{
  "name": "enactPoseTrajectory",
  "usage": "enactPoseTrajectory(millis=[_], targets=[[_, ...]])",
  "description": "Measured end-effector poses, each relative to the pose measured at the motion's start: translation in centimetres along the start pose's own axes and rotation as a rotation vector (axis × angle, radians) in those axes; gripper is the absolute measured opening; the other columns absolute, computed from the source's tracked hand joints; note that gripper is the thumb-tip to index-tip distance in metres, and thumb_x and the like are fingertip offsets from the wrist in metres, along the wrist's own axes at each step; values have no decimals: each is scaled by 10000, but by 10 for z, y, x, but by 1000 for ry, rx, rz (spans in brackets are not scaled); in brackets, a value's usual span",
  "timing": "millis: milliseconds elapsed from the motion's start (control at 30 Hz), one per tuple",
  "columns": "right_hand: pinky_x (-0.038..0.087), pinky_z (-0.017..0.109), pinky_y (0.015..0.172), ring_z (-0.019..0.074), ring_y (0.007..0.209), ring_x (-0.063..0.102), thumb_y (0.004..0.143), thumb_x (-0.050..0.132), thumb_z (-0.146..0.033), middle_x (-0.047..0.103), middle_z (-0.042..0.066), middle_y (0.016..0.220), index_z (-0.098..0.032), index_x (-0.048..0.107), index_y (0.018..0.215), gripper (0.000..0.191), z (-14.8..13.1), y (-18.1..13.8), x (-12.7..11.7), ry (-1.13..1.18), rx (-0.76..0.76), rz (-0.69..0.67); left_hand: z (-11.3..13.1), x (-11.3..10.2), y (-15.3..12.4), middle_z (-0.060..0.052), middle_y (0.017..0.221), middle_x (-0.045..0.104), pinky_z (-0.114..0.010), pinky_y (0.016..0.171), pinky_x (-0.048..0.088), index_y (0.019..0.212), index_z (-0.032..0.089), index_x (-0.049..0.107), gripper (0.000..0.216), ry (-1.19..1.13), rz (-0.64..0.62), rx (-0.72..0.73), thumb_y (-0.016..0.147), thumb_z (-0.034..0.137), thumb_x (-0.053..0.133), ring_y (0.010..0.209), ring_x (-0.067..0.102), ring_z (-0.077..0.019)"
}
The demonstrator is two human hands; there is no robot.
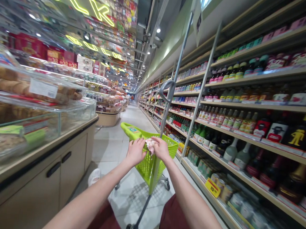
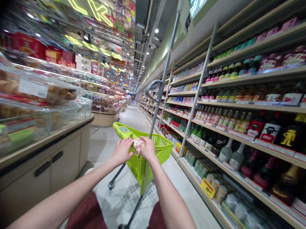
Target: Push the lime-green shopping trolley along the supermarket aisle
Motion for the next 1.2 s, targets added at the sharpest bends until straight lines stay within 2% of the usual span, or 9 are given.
enactPoseTrajectory(millis=[167, 300, 500, 667, 800, 900, 1033, 1100, 1200], targets=[[459, 259, 730, 148, 764, 590, 630, 470, -158, 660, 14, 874, -165, 617, 961, 362, -6, -3, -16, 423, 139, 189, -19, -13, 8, -82, 1158, 549, -397, 977, 292, 1147, 187, 466, 441, -725, 125, -266, 732, 337, 463, 1104, 467, -224], [469, 254, 664, 143, 695, 591, 664, 546, -335, 660, 23, 801, -151, 591, 941, 336, 6, -10, -1, 742, 309, 259, 9, -2, 21, -97, 1219, 500, -339, 937, 359, 1194, 158, 417, 612, -1391, 100, -326, 673, 444, 562, 1108, 470, -224], [467, 245, 653, 134, 680, 588, 666, 558, -398, 652, 17, 781, -154, 578, 862, 314, 11, -23, -6, 798, 321, 312, 38, 7, 24, -75, 972, 630, -302, 799, 442, 1061, 137, 512, 624, -1460, 61, -443, 509, 343, 719, 849, 590, -181], [478, 256, 622, 138, 652, 601, 688, 521, -392, 647, 15, 780, -163, 516, 936, 337, 13, -25, -14, 859, 317, 353, 55, 12, 24, -47, 740, 642, -273, 661, 459, 832, 109, 592, 416, -1558, -141, -433, 499, 331, 704, 647, 591, -148], [475, 272, 695, 157, 772, 600, 700, 494, -381, 637, 51, 875, -156, 519, 925, 319, 15, -29, -21, 725, 286, 386, 36, -10, 34, -22, 747, 633, -275, 660, 458, 853, 128, 559, 371, -1364, 100, -429, 519, 258, 656, 658, 586, -148], [433, 289, 811, 170, 909, 564, 700, 477, -344, 610, 84, 981, -145, 527, 947, 322, 24, -36, -37, 542, 250, 487, 23, -42, 43, -38, 809, 628, -302, 708, 441, 913, 147, 541, 334, -826, 293, -361, 587, 208, 583, 759, 584, -184], [405, 312, 855, 177, 974, 541, 719, 406, -324, 575, 107, 1068, -141, 497, 1041, 381, 53, -49, -52, 423, 312, 590, 58, -36, 44, -45, 865, 634, -344, 762, 406, 970, 209, 557, 323, -216, 48, -51, 664, 144, 474, 835, 570, -211], [411, 316, 841, 179, 969, 545, 718, 395, -325, 571, 105, 1077, -146, 498, 1048, 389, 65, -53, -55, 410, 326, 600, 89, -17, 30, -21, 891, 638, -345, 800, 388, 934, 237, 577, 309, -136, -119, 148, 675, 125, 451, 860, 560, -198], [412, 318, 839, 180, 960, 549, 710, 395, -331, 579, 98, 1057, -142, 514, 1018, 380, 71, -57, -58, 423, 317, 608, 120, -5, 7, -8, 953, 626, -383, 867, 342, 915, 251, 586, 263, -83, -155, 305, 716, 162, 438, 941, 518, -206]])
Point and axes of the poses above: each hand's wrist, its own y-axis towards the middle knuckle, its own x-axis out of the palm, z = x × y, the point moved 8 cm from there along y, towards the middle knuckle
